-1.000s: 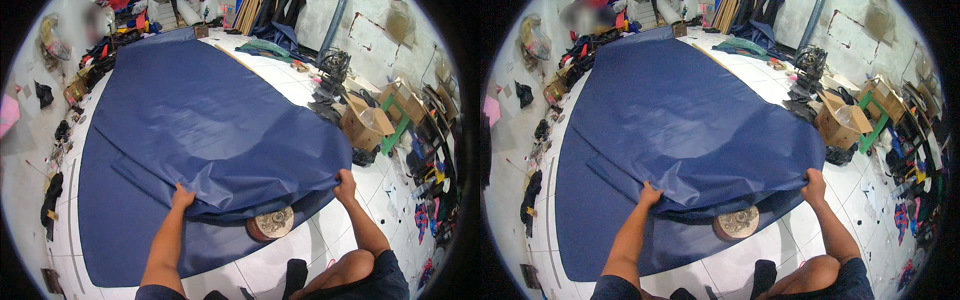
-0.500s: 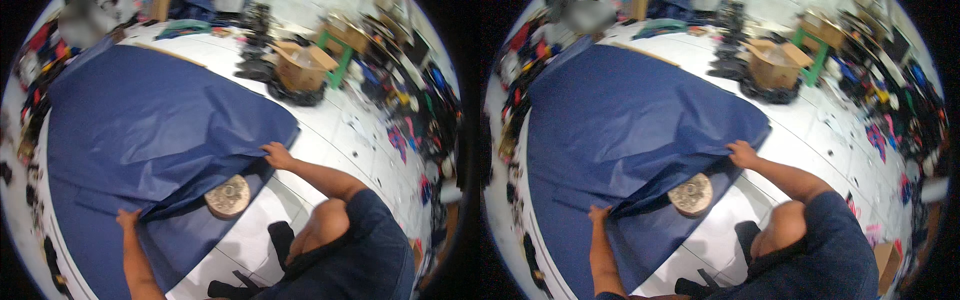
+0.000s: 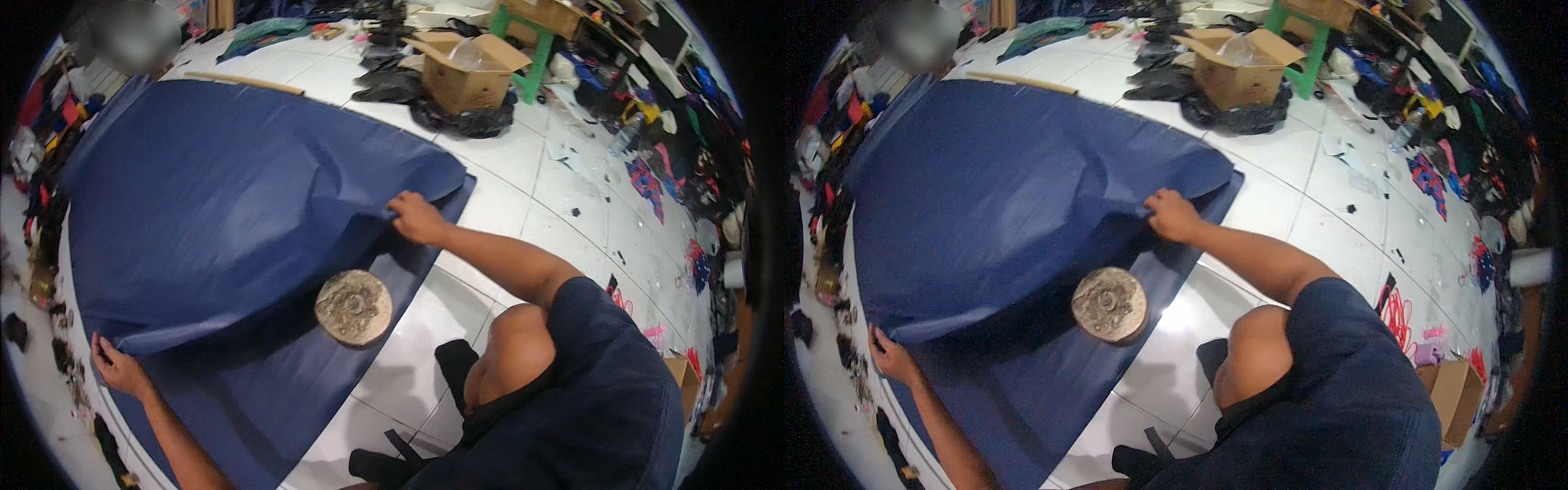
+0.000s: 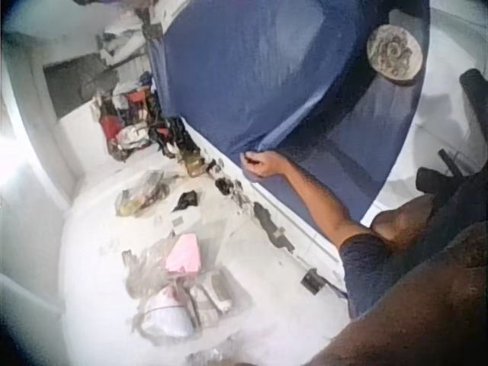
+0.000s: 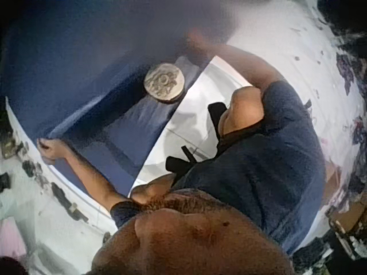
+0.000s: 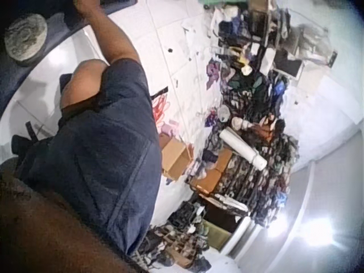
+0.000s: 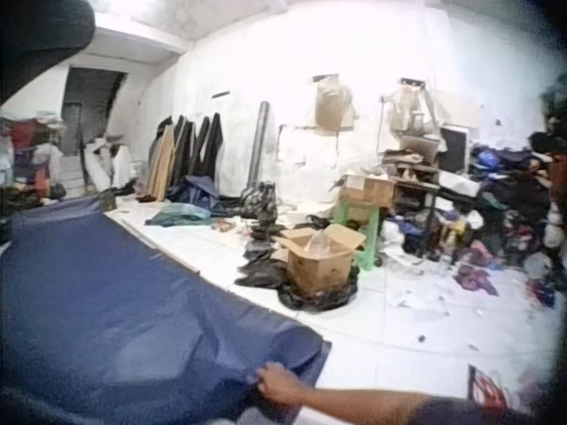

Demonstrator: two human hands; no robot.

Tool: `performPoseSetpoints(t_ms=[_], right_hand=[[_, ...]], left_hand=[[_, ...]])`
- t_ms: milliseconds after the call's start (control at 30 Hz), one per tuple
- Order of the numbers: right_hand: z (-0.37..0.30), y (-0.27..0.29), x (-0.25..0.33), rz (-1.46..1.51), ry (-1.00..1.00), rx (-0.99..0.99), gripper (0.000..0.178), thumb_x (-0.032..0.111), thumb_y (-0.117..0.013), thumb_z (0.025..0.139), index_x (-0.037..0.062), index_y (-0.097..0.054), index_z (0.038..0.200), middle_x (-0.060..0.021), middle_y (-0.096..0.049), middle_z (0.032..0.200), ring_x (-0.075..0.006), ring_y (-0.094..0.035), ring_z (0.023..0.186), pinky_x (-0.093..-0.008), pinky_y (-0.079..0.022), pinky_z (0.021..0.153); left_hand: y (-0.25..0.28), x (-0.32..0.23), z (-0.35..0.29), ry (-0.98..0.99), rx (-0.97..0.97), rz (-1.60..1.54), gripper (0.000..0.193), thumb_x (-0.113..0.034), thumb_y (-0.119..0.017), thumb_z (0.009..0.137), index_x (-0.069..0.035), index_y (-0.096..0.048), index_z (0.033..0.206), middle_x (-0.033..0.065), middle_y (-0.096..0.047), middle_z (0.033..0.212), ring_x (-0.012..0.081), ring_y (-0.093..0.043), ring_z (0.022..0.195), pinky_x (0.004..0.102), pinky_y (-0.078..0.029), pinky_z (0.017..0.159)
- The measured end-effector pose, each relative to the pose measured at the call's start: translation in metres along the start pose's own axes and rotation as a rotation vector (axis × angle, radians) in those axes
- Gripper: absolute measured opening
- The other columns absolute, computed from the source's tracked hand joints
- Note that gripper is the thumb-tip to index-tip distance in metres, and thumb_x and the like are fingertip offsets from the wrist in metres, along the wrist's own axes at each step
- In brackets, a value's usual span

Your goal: The person uses shears to cut through a large blue textile sheet on the floor, using a wooden pole to help align the cut.

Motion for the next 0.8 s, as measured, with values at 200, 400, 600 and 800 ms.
performPoseSetpoints(t_ms=[200,400,600,800], right_hand=[[0.026,0.048,0.044,0.068,0.057,-0.050,0.033,0.015,-0.066,0.077,0.0039,-0.068,0.109,-0.0171,-0.063,0.108,-0.0390,-0.058,0.106,-0.0447,-0.047,0.094],[-0.013,0.009,0.098,0.083,0.237,0.144,0.043,0.001,-0.063,0.071,0.0057,-0.063,0.114,-0.0165,-0.062,0.115,-0.0370,-0.055,0.114,-0.0444,-0.045,0.100],[0.004,0.022,0.088,-0.049,0.246,0.072,0.044,-0.005,-0.064,0.069,0.0061,-0.063,0.112,-0.0136,-0.065,0.106,-0.0361,-0.058,0.108,-0.0446,-0.047,0.095],[-0.009,0.020,0.076,0.046,0.289,0.102,0.054,-0.010,-0.056,0.065,0.0054,-0.059,0.117,-0.0169,-0.061,0.117,-0.0369,-0.056,0.116,-0.0441,-0.045,0.100]], left_hand=[[0.128,-0.015,-0.038,-0.042,0.009,0.218,0.033,-0.017,-0.056,0.101,0.005,-0.063,0.123,0.0189,-0.065,0.123,0.0293,-0.061,0.114,0.0364,-0.045,0.101],[0.226,0.079,-0.244,0.507,-0.102,0.382,0.035,-0.013,-0.059,0.096,0.007,-0.060,0.125,0.0218,-0.063,0.127,0.0330,-0.058,0.119,0.0389,-0.043,0.104],[0.241,0.110,-0.338,1.070,-0.411,-0.065,0.053,-0.010,-0.059,0.093,-0.002,-0.042,0.143,0.0176,-0.052,0.138,0.0341,-0.051,0.124,0.0425,-0.039,0.106],[0.311,0.212,-0.296,0.941,-0.526,0.223,0.066,-0.010,-0.059,0.087,-0.002,-0.034,0.147,0.0247,-0.049,0.137,0.0374,-0.049,0.125,0.0443,-0.038,0.108]])
Point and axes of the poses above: each hand's wrist, its own z-axis towards the middle knuckle, its own y-axis out of the back of the hand, x = y × z, the point moved 6 cm from there along z, towards the middle knuckle
